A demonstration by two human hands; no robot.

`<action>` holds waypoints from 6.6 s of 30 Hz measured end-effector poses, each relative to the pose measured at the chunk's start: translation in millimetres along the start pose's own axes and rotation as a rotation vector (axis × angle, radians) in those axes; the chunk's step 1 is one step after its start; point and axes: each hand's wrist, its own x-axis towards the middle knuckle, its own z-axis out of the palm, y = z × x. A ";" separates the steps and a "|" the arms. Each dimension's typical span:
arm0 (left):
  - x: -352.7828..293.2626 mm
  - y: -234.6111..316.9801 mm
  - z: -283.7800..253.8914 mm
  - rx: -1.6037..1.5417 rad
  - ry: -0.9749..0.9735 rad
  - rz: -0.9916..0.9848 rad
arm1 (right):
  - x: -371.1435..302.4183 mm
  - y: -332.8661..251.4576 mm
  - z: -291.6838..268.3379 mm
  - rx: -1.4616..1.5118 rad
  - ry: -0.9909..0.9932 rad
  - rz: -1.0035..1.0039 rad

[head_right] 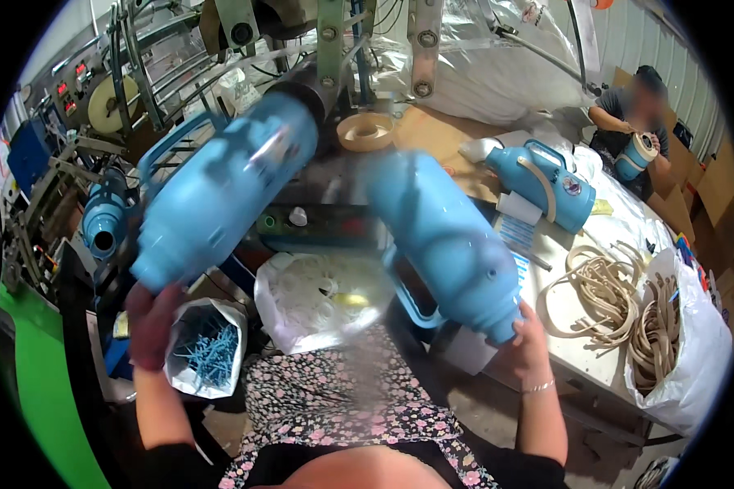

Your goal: The person assembles thermoses by inserting components into the body, wiping the interior, and attaching handles and stickers.

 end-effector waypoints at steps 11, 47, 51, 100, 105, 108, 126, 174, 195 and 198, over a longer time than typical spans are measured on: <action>-133.5 0.2 -144.9 -0.055 -0.470 -0.627 | 93.2 64.1 337.6 0.762 -0.411 0.402; -26.4 120.8 4.4 -0.156 -0.473 0.367 | 136.1 -26.5 -156.2 -2.190 0.235 -0.346; -35.3 130.1 5.1 -0.192 -0.470 0.357 | 164.7 -51.8 -139.0 -2.224 0.133 -0.424; -118.8 50.7 104.4 -1.028 0.160 -0.549 | 33.6 70.7 224.1 -0.294 -0.620 -0.696; -105.9 83.5 109.5 -0.920 0.083 -0.705 | -8.4 33.1 200.7 -0.577 -0.797 -0.634; -70.1 107.3 111.4 -0.774 0.109 -0.553 | -4.1 18.0 189.1 -0.735 -0.668 -0.811; -298.7 -35.1 75.4 -0.085 -0.169 -1.122 | 108.9 -139.6 -228.5 -0.873 0.532 -0.419; -138.7 97.6 16.5 -1.533 0.710 -0.750 | 150.9 96.8 135.3 -0.796 -1.197 -0.355; -122.6 49.1 24.6 -0.540 -0.530 -1.013 | 154.4 11.2 221.9 -1.138 -1.492 -1.131; -119.5 46.2 31.6 -0.669 -0.565 -1.099 | 125.0 8.6 221.5 -1.364 -1.530 -1.223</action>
